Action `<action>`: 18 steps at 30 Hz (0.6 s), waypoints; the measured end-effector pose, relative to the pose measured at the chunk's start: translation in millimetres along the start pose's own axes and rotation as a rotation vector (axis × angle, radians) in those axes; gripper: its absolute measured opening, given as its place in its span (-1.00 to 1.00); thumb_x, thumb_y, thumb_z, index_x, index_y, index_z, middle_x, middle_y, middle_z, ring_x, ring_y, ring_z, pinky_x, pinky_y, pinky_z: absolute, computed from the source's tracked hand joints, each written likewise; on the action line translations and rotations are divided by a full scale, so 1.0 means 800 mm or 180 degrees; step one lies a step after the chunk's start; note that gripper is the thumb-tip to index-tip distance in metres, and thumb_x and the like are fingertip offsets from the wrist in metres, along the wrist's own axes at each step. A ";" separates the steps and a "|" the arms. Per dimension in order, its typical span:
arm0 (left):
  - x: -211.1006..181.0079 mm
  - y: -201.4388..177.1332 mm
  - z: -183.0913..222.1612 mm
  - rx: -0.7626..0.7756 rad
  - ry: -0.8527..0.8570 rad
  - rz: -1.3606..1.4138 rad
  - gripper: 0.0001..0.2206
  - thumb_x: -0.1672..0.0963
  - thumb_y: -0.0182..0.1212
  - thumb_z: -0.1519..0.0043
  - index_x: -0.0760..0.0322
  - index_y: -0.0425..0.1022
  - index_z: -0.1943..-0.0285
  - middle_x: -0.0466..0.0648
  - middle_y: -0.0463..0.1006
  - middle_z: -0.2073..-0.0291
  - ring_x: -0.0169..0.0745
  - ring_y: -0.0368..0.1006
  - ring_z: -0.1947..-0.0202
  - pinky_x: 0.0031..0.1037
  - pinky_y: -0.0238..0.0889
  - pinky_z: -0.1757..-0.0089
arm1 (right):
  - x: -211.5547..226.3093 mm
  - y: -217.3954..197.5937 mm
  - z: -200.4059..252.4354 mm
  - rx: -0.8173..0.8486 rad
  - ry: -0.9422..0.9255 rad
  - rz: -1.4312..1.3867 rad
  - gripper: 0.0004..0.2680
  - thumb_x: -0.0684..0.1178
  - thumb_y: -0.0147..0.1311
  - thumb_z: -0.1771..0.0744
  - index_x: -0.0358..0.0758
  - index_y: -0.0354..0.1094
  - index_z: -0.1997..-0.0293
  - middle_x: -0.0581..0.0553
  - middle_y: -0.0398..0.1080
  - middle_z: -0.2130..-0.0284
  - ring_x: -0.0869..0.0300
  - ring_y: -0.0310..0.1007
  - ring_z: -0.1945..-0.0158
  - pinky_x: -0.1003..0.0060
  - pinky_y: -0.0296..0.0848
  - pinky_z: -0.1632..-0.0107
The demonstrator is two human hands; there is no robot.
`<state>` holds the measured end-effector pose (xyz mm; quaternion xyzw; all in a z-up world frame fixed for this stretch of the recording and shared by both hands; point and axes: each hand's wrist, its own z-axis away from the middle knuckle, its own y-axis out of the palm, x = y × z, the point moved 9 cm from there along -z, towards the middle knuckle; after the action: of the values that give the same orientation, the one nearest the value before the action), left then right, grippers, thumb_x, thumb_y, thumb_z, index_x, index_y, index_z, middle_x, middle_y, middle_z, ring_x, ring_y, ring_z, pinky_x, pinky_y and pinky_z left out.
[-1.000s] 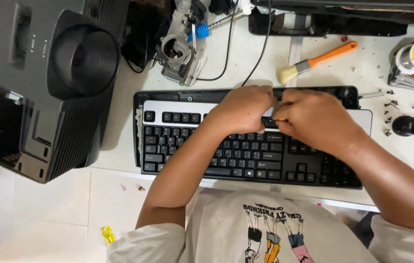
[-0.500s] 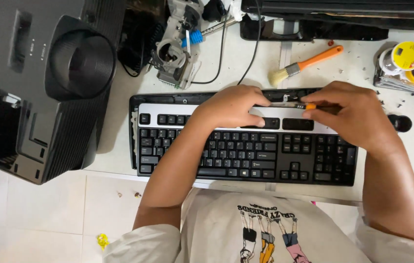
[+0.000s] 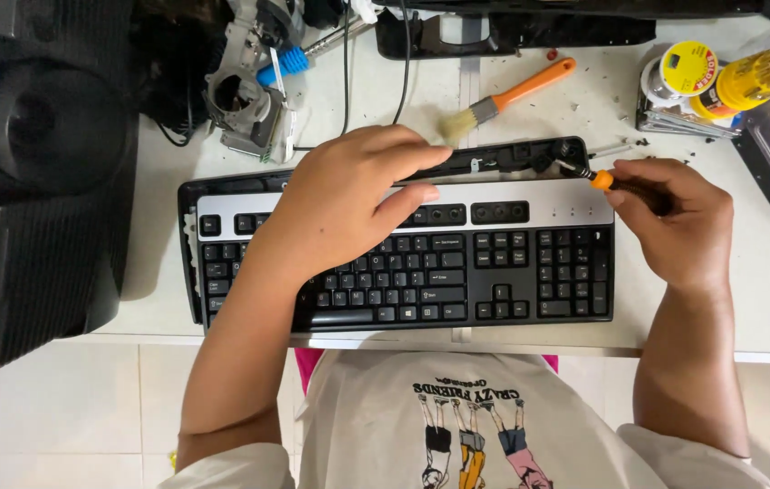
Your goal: Disassembling a computer keyboard using a screwdriver and cleaning it with a brush.
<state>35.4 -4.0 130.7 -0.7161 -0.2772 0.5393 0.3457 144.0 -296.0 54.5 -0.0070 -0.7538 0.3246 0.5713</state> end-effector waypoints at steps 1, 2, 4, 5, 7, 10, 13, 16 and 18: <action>0.000 0.000 0.004 0.0076 -0.0052 -0.0096 -0.71 0.07 0.12 -0.36 0.18 0.54 -0.21 -0.13 0.57 -0.01 -0.06 0.51 0.09 -0.20 0.36 0.28 | -0.002 -0.001 0.000 -0.0029 0.0009 0.0040 -0.81 -0.37 0.16 -0.42 -0.49 0.41 -0.17 -0.33 0.46 -0.02 0.08 0.46 -0.09 0.33 0.46 -0.21; 0.008 0.006 0.009 0.0072 -0.0063 -0.0111 -0.71 0.07 0.12 -0.36 0.18 0.54 -0.21 -0.13 0.57 -0.01 -0.06 0.51 0.09 -0.20 0.36 0.28 | 0.000 -0.002 -0.001 -0.0022 -0.0002 0.0026 -0.81 -0.37 0.16 -0.42 -0.49 0.41 -0.17 -0.33 0.46 -0.02 0.08 0.46 -0.09 0.33 0.46 -0.21; 0.030 0.027 0.021 0.0302 -0.0230 -0.0187 -0.74 0.12 0.18 -0.34 0.26 0.55 -0.18 -0.05 0.59 -0.01 -0.01 0.49 -0.01 -0.17 0.41 0.20 | 0.015 0.006 -0.001 0.0173 -0.0295 0.0339 -0.81 -0.38 0.21 -0.40 -0.54 0.42 -0.14 -0.38 0.48 -0.01 0.05 0.47 -0.05 0.32 0.47 -0.14; 0.039 0.038 0.028 0.0309 -0.0253 -0.0195 -0.74 0.12 0.18 -0.34 0.26 0.55 -0.18 -0.05 0.59 -0.01 -0.01 0.49 -0.01 -0.17 0.41 0.20 | 0.017 0.007 -0.001 0.0188 -0.0295 0.0319 -0.81 -0.38 0.21 -0.40 -0.54 0.42 -0.14 -0.38 0.48 -0.01 0.05 0.47 -0.05 0.32 0.47 -0.14; 0.053 0.054 0.041 0.0213 -0.0134 -0.0458 -0.76 0.16 0.23 -0.29 0.27 0.60 -0.12 0.00 0.58 0.00 0.04 0.44 -0.01 -0.12 0.39 0.10 | 0.020 0.012 -0.001 0.0299 -0.0285 0.0525 -0.82 -0.40 0.22 -0.39 -0.48 0.47 -0.11 -0.28 0.50 0.05 0.13 0.47 0.05 0.36 0.48 -0.06; 0.062 0.076 0.046 0.0279 -0.0145 -0.0551 -0.72 0.15 0.27 -0.25 0.25 0.57 -0.15 -0.01 0.55 -0.01 0.06 0.41 -0.07 -0.07 0.37 0.02 | 0.023 0.026 0.000 0.0620 -0.0439 0.0413 -0.80 -0.34 0.25 -0.33 -0.46 0.47 -0.06 -0.30 0.51 0.07 0.08 0.50 0.03 0.33 0.50 -0.06; 0.053 0.084 0.039 0.0244 -0.0014 -0.0580 -0.79 0.13 0.27 -0.26 0.24 0.56 -0.05 0.01 0.51 -0.03 0.07 0.39 -0.09 -0.03 0.35 0.01 | 0.029 0.031 0.004 0.0687 -0.0606 0.0371 -0.82 -0.32 0.25 -0.33 -0.43 0.49 -0.02 -0.29 0.52 0.10 0.06 0.53 0.05 0.31 0.50 -0.03; 0.045 0.087 0.027 0.0229 0.0105 -0.0596 -0.76 0.12 0.30 -0.25 0.25 0.55 -0.07 0.01 0.51 -0.03 0.08 0.38 -0.10 -0.06 0.32 -0.02 | 0.010 -0.005 0.003 -0.0078 -0.0652 0.0420 -0.86 -0.43 0.23 -0.42 -0.54 0.47 -0.08 -0.43 0.46 0.00 -0.09 0.46 -0.08 0.18 0.43 -0.11; 0.041 0.095 0.013 0.0288 0.0163 -0.0655 -0.73 0.09 0.30 -0.25 0.25 0.56 -0.09 0.01 0.51 -0.06 0.09 0.37 -0.12 -0.05 0.31 -0.04 | 0.006 -0.020 -0.003 -0.0325 -0.0582 0.0526 -0.87 -0.46 0.21 -0.44 -0.58 0.47 -0.11 -0.44 0.43 -0.03 -0.09 0.46 -0.10 0.20 0.43 -0.09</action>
<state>35.5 -23.0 49.2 -0.6811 -0.3157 0.4944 0.4382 150.1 -305.7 67.3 -0.0685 -0.8152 0.3310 0.4704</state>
